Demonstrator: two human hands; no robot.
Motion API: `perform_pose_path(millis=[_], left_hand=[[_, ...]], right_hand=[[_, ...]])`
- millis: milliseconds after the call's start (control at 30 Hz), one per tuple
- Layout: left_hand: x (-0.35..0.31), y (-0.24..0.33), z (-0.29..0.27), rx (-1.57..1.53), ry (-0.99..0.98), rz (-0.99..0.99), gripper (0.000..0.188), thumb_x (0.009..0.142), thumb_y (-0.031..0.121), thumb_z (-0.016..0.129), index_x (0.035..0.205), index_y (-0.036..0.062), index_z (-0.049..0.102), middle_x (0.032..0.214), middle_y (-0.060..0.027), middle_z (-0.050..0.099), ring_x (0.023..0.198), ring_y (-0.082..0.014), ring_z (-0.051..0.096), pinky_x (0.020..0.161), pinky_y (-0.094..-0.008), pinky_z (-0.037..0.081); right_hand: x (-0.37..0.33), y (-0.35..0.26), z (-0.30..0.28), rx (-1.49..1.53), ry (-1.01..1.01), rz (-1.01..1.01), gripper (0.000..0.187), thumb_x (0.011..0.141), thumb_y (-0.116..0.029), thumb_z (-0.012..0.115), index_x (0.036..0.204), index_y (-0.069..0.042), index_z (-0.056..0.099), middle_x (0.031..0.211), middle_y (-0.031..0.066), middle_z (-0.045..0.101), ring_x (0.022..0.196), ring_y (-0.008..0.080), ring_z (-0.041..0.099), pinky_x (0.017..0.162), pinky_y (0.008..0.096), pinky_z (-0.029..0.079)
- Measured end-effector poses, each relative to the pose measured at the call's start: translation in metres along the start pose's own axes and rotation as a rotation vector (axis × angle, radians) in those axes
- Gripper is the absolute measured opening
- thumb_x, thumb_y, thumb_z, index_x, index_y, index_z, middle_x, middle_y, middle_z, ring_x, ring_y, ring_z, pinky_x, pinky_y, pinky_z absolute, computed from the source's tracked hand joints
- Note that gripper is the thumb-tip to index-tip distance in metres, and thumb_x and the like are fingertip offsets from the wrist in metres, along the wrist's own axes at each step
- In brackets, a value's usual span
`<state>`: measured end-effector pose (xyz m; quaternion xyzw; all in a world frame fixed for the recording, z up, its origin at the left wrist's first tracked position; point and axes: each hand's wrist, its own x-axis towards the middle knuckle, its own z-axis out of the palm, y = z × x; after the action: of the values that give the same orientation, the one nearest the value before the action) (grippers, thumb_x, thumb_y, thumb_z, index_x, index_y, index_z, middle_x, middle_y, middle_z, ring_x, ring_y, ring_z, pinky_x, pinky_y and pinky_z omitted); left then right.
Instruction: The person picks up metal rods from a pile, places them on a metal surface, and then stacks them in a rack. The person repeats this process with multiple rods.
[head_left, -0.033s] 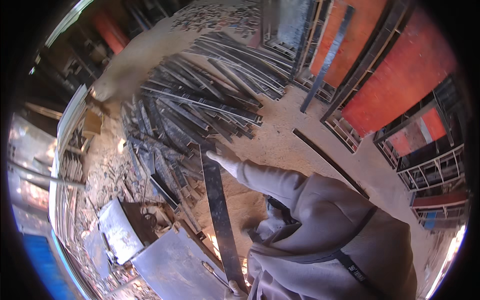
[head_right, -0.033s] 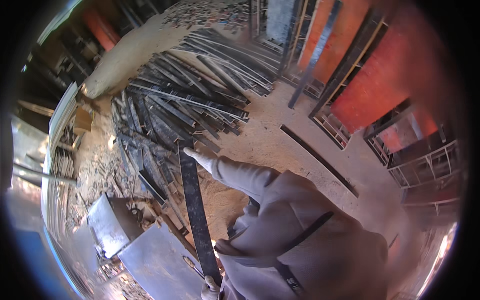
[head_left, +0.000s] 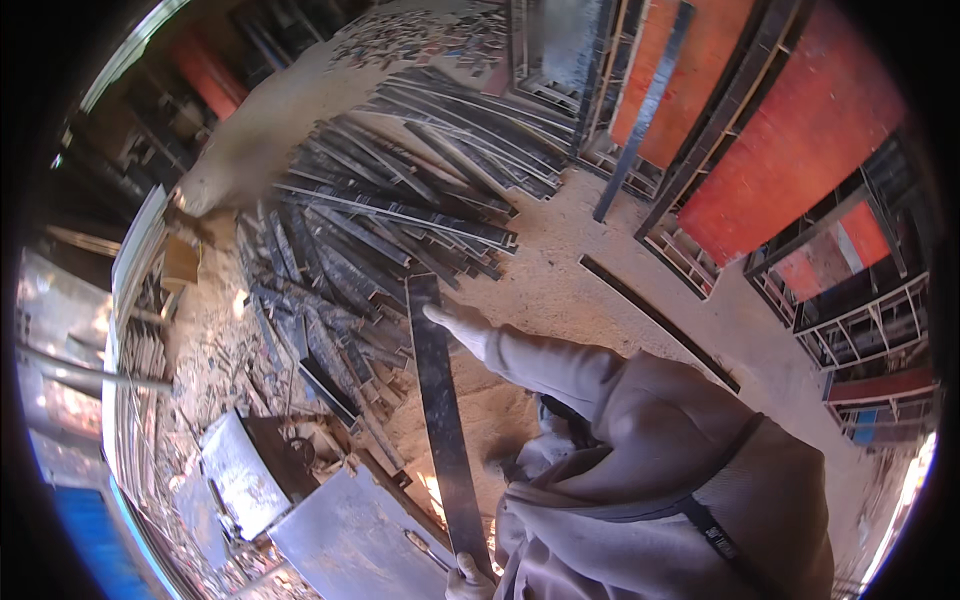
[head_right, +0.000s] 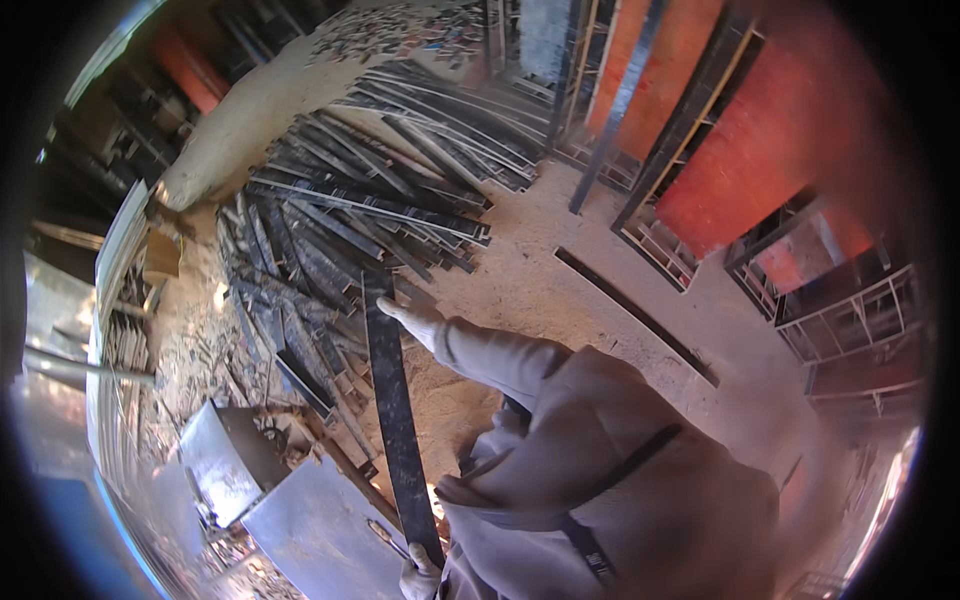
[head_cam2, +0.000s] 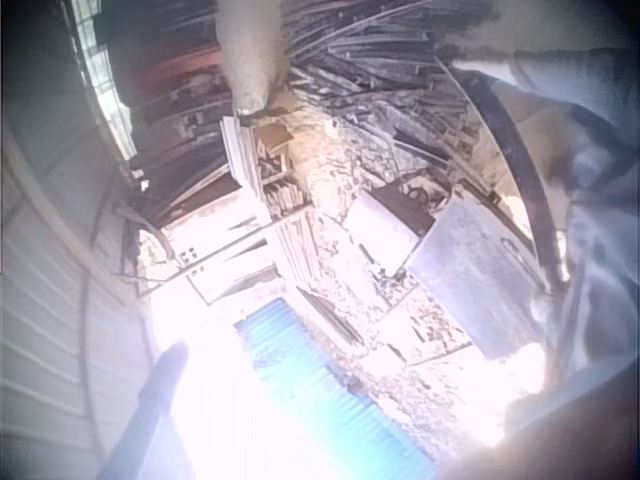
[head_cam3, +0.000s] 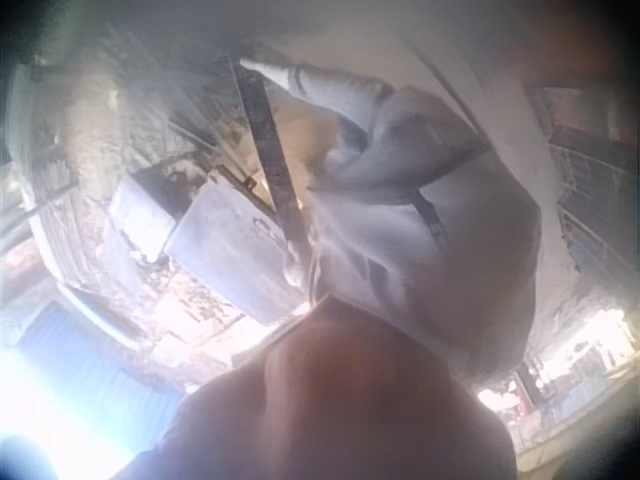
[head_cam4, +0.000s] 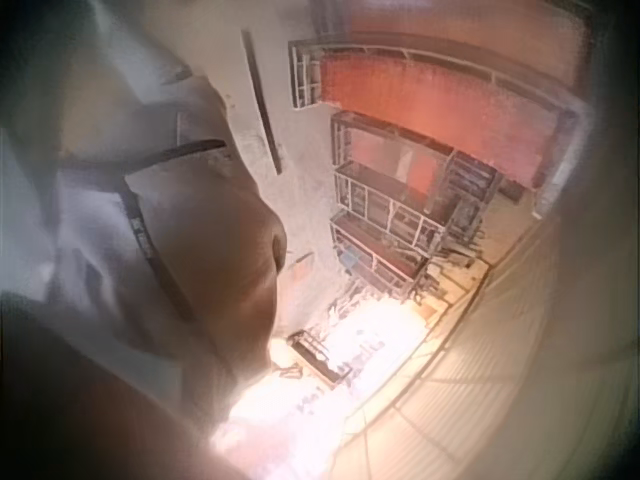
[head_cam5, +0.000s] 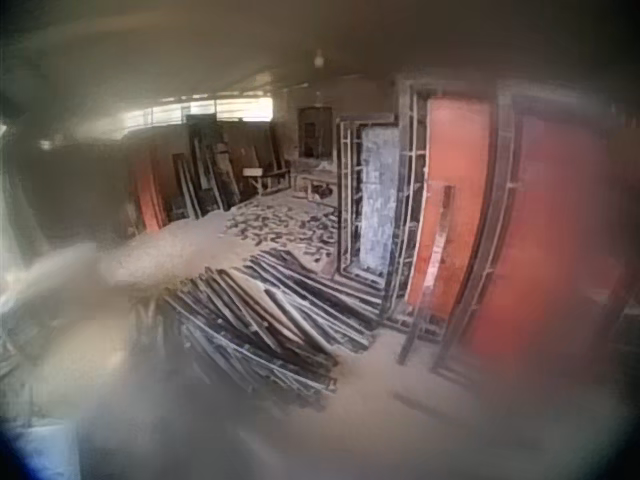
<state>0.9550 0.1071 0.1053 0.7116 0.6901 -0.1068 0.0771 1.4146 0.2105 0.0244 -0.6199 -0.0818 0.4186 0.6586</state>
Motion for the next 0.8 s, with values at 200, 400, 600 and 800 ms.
perform_pose_path(millis=[200, 400, 600, 800], left_hand=[[0.017, 0.198, -0.012, 0.063, -0.088, 0.55, 0.083, 0.093, 0.083, 0.046, 0.086, 0.0037, 0.072, 0.079, -0.0291, 0.07, 0.081, -0.0513, 0.07, 0.071, -0.0596, 0.052], [-0.036, 0.411, -0.033, -0.122, -0.21, 0.968, 0.081, 0.077, 0.083, 0.071, 0.092, 0.004, 0.069, 0.076, -0.0222, 0.072, 0.074, -0.0432, 0.073, 0.065, -0.0506, 0.057], [-0.1, 0.571, -0.078, -0.084, -0.345, 1.282, 0.088, 0.078, 0.082, 0.07, 0.1, -0.0026, 0.066, 0.078, -0.0219, 0.072, 0.077, -0.0413, 0.074, 0.068, -0.0484, 0.058], [-0.125, 0.722, -0.071, -0.283, -0.37, 1.625, 0.085, 0.079, 0.079, 0.072, 0.098, -0.0037, 0.066, 0.075, -0.0215, 0.069, 0.073, -0.0407, 0.073, 0.069, -0.046, 0.058]], right_hand=[[-0.043, -0.006, -0.205, 0.254, 0.484, -0.104, 0.084, 0.087, -0.078, 0.068, 0.108, 0.002, 0.075, 0.099, 0.0096, 0.075, 0.093, 0.0193, 0.066, 0.083, 0.0346, 0.051], [-0.087, -0.153, -0.405, 0.607, 0.754, -0.471, 0.062, 0.093, -0.059, 0.074, 0.118, -0.002, 0.07, 0.1, 0.0061, 0.073, 0.088, 0.0179, 0.066, 0.08, 0.0325, 0.055], [-0.143, -0.249, -0.545, 0.639, 0.758, -0.71, 0.043, 0.1, -0.052, 0.067, 0.111, -0.01, 0.072, 0.089, 0.0086, 0.075, 0.075, 0.0218, 0.072, 0.063, 0.0366, 0.059], [-0.167, -0.373, -0.582, 0.391, 1.204, -0.857, 0.06, 0.103, -0.053, 0.062, 0.139, -0.005, 0.06, 0.129, 0.0128, 0.063, 0.116, 0.0277, 0.06, 0.101, 0.0438, 0.048]])
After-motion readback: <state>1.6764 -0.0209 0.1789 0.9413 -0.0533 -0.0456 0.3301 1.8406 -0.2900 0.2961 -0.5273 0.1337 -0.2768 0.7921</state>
